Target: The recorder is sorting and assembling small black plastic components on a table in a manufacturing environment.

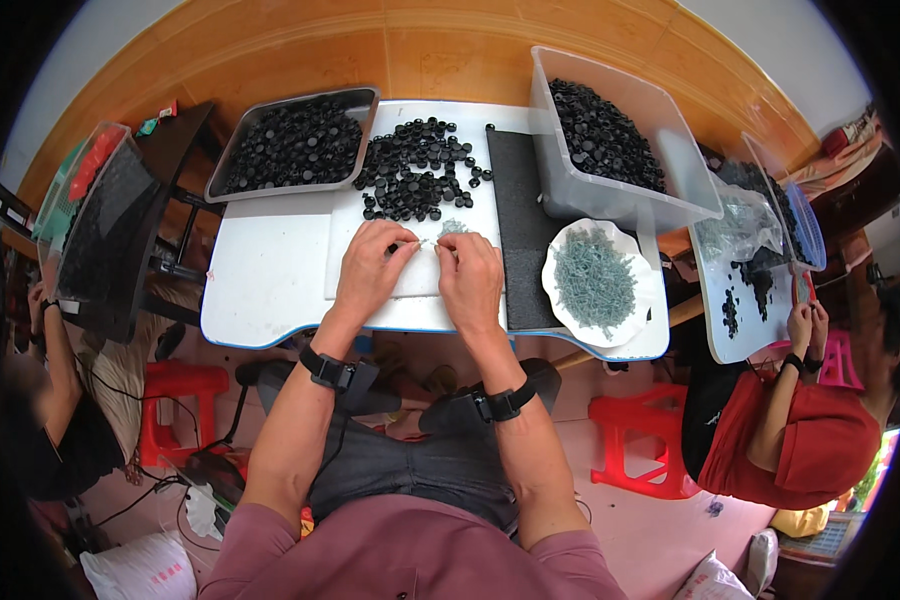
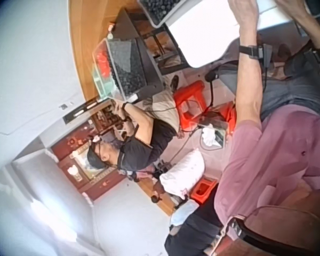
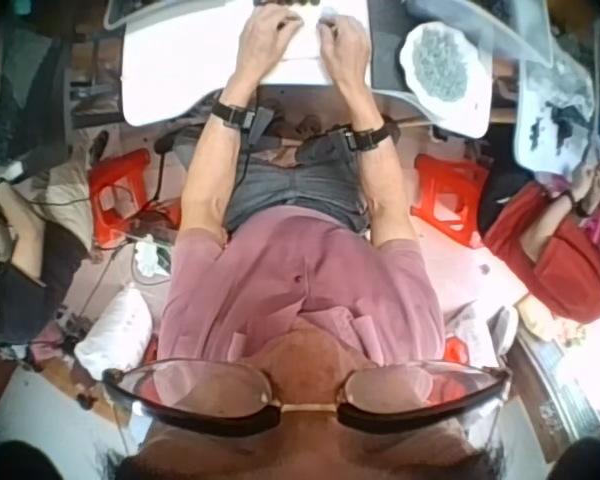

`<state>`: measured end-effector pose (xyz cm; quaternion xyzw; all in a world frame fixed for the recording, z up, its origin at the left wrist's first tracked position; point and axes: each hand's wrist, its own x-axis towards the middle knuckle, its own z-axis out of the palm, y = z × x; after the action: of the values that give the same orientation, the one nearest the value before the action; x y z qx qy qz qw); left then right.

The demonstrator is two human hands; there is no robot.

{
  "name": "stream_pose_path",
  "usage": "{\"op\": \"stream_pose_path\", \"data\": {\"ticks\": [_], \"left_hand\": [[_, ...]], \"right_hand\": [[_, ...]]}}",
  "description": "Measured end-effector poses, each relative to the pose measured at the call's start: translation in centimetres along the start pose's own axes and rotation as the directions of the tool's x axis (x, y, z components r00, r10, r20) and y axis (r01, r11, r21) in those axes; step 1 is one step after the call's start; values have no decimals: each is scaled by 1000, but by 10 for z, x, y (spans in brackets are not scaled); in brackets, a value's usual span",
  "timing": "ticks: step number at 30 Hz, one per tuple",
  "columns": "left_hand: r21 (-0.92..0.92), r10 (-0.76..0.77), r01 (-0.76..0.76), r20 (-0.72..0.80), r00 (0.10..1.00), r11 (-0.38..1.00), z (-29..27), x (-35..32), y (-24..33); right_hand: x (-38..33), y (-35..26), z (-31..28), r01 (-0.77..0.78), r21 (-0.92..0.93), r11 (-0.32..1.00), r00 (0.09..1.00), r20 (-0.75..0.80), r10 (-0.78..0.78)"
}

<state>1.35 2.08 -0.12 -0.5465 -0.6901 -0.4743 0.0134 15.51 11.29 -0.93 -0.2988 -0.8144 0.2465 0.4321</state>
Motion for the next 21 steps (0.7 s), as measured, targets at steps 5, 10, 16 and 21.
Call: {"op": "stream_pose_path", "data": {"ticks": [5, 10, 16, 21], "left_hand": [[13, 13, -13, 34, 999, 1000, -3, 0, 2], [-64, -11, 8, -50, 999, 998, -9, -7, -2], [97, -126, 111, 169, 977, 989, -33, -3, 2], [108, -159, 139, 213, 964, 984, -33, 3, 3]], "right_hand": [[0, -2, -1, -26, 37, 999, 1000, -16, 26], [0, 0, 0, -62, 61, 996, 998, -21, 63], [2, 1, 0, 0, 99, 995, 998, -65, 7], [1, -3, -1, 30, 121, 992, 999, -44, -25]]}}
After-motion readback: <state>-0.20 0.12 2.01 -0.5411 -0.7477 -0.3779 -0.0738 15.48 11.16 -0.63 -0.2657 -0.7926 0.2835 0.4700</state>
